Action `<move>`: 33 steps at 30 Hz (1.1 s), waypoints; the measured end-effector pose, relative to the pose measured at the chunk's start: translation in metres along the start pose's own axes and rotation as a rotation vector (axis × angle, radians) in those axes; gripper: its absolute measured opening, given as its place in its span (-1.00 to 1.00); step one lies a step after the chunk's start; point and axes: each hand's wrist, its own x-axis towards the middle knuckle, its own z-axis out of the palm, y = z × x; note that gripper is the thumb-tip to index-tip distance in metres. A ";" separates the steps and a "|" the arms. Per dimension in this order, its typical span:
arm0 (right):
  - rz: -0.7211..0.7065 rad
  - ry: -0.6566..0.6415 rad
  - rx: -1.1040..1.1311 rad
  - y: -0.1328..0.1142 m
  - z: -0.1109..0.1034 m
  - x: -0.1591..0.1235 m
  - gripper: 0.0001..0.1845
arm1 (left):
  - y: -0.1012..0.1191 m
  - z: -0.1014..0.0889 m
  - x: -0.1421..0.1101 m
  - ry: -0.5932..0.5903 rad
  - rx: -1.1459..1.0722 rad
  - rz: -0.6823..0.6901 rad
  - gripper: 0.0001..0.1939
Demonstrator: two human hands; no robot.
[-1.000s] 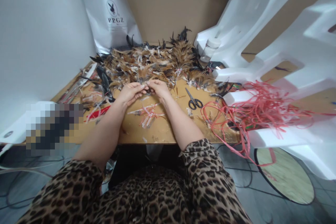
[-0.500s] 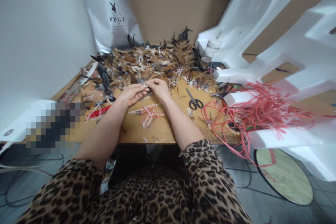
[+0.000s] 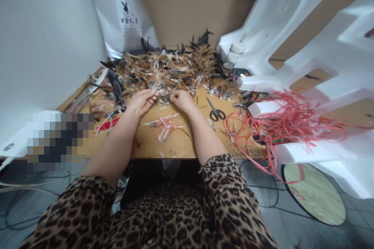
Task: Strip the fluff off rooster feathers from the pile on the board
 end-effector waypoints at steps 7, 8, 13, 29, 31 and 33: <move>-0.071 -0.104 -0.458 -0.019 0.006 -0.009 -0.75 | 0.000 -0.002 0.000 0.010 -0.010 0.002 -0.95; -0.061 -0.120 -0.514 -0.021 0.007 -0.009 -0.74 | 0.000 -0.002 0.000 0.008 -0.006 -0.002 -0.95; -0.097 -0.123 -0.611 -0.023 0.006 -0.010 -0.72 | -0.001 -0.001 0.000 0.008 -0.013 -0.019 -0.95; 0.008 -0.202 -0.605 -0.024 0.001 -0.010 -0.76 | 0.000 -0.002 0.001 -0.014 -0.058 -0.102 -0.96; 0.010 -0.192 -0.609 -0.022 0.000 -0.009 -0.76 | 0.001 -0.002 0.001 -0.014 -0.054 -0.104 -0.96; -0.023 -0.150 -0.572 -0.019 -0.004 -0.008 -0.78 | 0.001 -0.002 0.000 -0.004 -0.038 -0.098 -0.94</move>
